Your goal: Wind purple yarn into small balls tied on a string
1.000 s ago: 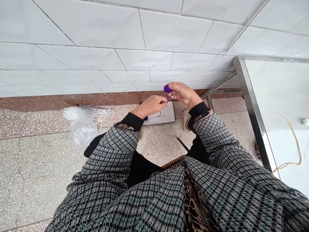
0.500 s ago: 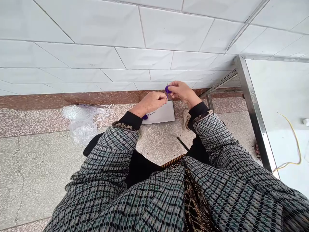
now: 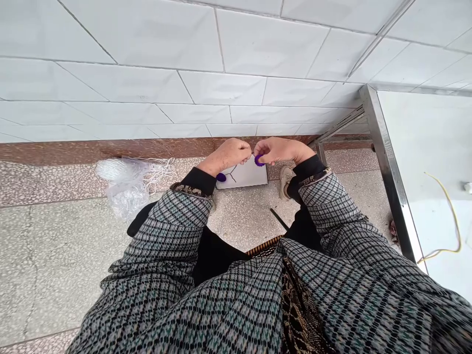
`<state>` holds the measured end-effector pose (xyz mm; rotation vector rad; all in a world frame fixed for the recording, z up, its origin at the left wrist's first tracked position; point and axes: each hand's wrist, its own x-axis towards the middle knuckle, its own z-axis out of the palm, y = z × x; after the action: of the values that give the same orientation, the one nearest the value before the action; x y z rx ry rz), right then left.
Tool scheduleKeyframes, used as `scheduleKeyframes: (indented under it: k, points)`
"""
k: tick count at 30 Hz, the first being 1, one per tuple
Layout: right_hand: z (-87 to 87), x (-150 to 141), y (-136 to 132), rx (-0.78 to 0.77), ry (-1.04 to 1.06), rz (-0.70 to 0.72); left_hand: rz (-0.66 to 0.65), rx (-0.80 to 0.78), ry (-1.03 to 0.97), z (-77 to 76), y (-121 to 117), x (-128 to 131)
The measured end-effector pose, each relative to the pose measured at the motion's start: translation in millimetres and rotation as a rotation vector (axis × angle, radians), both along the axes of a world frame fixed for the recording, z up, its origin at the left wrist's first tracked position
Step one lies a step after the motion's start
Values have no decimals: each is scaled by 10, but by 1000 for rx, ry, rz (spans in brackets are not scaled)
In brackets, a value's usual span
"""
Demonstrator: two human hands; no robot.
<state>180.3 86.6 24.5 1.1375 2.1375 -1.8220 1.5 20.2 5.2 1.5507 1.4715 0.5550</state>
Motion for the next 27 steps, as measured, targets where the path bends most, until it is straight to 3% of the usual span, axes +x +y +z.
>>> scheduleKeyframes:
  k: [2,4,6,8,11,14,18,21,27]
  points:
    - [-70,-49,-13,164,-92,-94,4,-27,-62,4,-11,25]
    - [-148,-101,-2,228,-24,-280,25,-64,-163,4,-21,58]
    - [-189,-141,25,128,143,-457,59,-97,-279,4,-30,87]
    - [-176,-162,53,-61,332,-548,87,-121,-395,12,-43,109]
    - [-108,-174,88,-315,516,-585,125,-148,-550,44,-75,133]
    - [-74,-197,125,-449,632,-617,228,-130,-667,79,-112,156]
    - [-106,-259,166,-499,738,-644,398,-23,-716,52,-160,166]
    - [-133,-312,136,-501,773,-652,468,66,-632,-36,-205,157]
    - [-159,-358,-65,-504,801,-627,453,219,-482,-206,-315,122]
